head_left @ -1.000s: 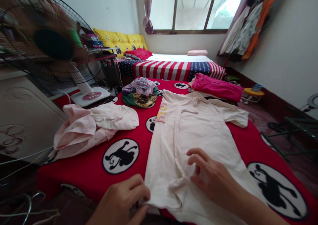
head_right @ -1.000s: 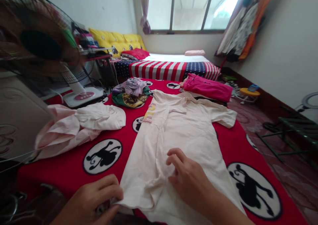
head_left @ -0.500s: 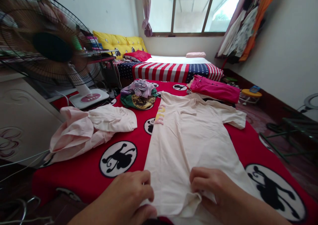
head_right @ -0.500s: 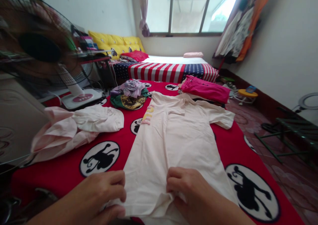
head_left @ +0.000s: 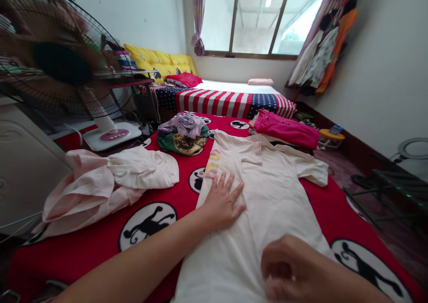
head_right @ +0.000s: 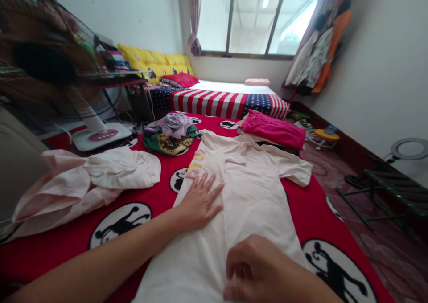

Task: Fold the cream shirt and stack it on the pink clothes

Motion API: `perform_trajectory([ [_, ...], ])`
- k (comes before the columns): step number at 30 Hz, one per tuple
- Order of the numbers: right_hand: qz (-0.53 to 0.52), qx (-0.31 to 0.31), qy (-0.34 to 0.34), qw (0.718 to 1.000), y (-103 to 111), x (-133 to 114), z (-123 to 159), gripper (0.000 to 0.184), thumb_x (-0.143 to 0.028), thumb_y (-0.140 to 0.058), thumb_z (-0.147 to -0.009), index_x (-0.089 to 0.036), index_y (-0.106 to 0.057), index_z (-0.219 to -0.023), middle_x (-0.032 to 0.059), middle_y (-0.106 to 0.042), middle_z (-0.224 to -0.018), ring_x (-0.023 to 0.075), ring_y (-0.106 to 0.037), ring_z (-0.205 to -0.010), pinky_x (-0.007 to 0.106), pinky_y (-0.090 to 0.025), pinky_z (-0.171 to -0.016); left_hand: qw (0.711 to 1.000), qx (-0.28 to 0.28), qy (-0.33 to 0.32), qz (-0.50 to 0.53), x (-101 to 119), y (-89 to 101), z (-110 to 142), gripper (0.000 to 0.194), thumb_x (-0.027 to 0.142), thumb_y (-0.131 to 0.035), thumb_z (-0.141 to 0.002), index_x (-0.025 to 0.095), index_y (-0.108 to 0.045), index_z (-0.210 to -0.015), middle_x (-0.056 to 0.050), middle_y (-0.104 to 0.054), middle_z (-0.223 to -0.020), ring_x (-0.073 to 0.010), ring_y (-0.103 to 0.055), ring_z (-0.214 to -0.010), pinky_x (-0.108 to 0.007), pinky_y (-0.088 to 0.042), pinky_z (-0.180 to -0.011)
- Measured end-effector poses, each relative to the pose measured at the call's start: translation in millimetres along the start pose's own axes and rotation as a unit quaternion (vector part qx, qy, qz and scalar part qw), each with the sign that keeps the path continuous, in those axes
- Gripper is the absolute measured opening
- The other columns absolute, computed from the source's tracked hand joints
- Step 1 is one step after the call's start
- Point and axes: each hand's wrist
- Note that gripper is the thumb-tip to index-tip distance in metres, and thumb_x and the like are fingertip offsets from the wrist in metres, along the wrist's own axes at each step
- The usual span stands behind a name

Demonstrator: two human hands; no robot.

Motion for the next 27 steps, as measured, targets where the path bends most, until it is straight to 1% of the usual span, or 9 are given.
perform_trajectory([
  [3,-0.038,0.074,-0.015,0.996,28,29,-29,0.019,-0.035,-0.06,-0.084,-0.018,-0.069,-0.082,-0.0002,-0.062,-0.063,0.0111,-0.052,-0.057,0.021,-0.037,-0.052,1.0,0.019,-0.006,0.011,0,-5.3,7,0.065,0.057,-0.042,-0.091,0.026,-0.033,-0.148,-0.016,-0.017,-0.158,-0.0391,-0.008,-0.144,-0.061,-0.007,-0.113],
  [5,-0.052,0.164,-0.037,0.984,51,53,-57,0.022,-0.036,-0.058,-0.084,-0.017,-0.068,-0.089,0.0015,-0.065,-0.069,0.0125,-0.056,-0.059,0.022,-0.041,-0.054,1.0,0.017,-0.003,0.02,0,-4.8,8,0.066,0.058,-0.041,-0.091,0.027,-0.032,-0.148,-0.016,-0.016,-0.158,-0.0391,-0.007,-0.145,-0.061,-0.006,-0.113],
  [9,-0.015,0.366,-0.108,0.924,99,97,-120,0.031,-0.036,-0.061,-0.078,-0.014,-0.066,-0.1,0.0089,-0.069,-0.097,0.016,-0.064,-0.07,0.026,-0.049,-0.059,0.999,0.006,-0.001,0.04,0,-2.5,6,0.067,0.06,-0.038,-0.091,0.027,-0.031,-0.149,-0.016,-0.011,-0.159,-0.0386,-0.003,-0.145,-0.061,-0.004,-0.113],
  [11,0.048,0.434,-0.138,0.889,118,111,-146,0.029,-0.029,-0.062,-0.076,-0.013,-0.066,-0.1,0.0097,-0.07,-0.097,0.0165,-0.064,-0.069,0.028,-0.05,-0.063,0.999,0.0,0.003,0.049,-1,-1.7,6,0.068,0.06,-0.038,-0.091,0.027,-0.03,-0.149,-0.016,-0.01,-0.159,-0.0381,-0.001,-0.145,-0.061,-0.003,-0.113],
  [13,0.094,0.477,-0.154,0.86,133,117,-169,0.028,-0.023,-0.061,-0.074,-0.012,-0.067,-0.1,0.0114,-0.069,-0.096,0.0184,-0.064,-0.072,0.032,-0.051,-0.071,0.998,-0.005,0.007,0.059,-1,-1.1,6,0.068,0.061,-0.037,-0.091,0.027,-0.03,-0.149,-0.015,-0.009,-0.159,-0.0375,0.001,-0.145,-0.061,-0.002,-0.113],
  [16,0.128,0.498,-0.139,0.846,147,109,-199,0.024,-0.016,-0.056,-0.075,-0.012,-0.07,-0.095,0.0123,-0.068,-0.099,0.0206,-0.063,-0.081,0.035,-0.048,-0.082,0.997,-0.013,0.011,0.076,-1,0.2,6,0.068,0.062,-0.036,-0.091,0.028,-0.029,-0.149,-0.015,-0.006,-0.159,-0.0365,0.005,-0.145,-0.061,-0.001,-0.114],
  [20,0.161,0.468,-0.088,0.864,157,79,-245,0.02,-0.016,-0.056,-0.077,-0.017,-0.073,-0.085,0.0071,-0.069,-0.098,0.0175,-0.063,-0.081,0.029,-0.046,-0.083,0.995,-0.023,0.016,0.097,-1,2.9,5,0.069,0.061,-0.037,-0.09,0.028,-0.027,-0.15,-0.014,-0.001,-0.159,-0.0355,0.01,-0.144,-0.061,0.001,-0.114],
  [23,0.166,0.443,-0.075,0.878,161,57,-284,0.023,-0.02,-0.059,-0.078,-0.018,-0.073,-0.095,0.0057,-0.071,-0.097,0.0175,-0.064,-0.084,0.027,-0.046,-0.082,0.993,-0.033,0.015,0.111,-2,3.9,5,0.07,0.06,-0.04,-0.09,0.029,-0.024,-0.151,-0.012,0.002,-0.159,-0.0354,0.013,-0.143,-0.063,0.002,-0.113],
  [27,0.165,0.417,-0.094,0.889,164,40,-329,0.033,-0.035,-0.062,-0.08,-0.019,-0.071,-0.106,0.0066,-0.073,-0.093,0.0201,-0.065,-0.084,0.029,-0.047,-0.075,0.991,-0.03,0.011,0.129,-3,1.9,6,0.07,0.058,-0.04,-0.091,0.028,-0.022,-0.151,-0.013,0.005,-0.158,-0.0348,0.015,-0.143,-0.063,0.002,-0.113],
])
Point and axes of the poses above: each hand's wrist, its own z-axis away from the middle knuckle, its own y-axis out of the back of the hand, x = y × z
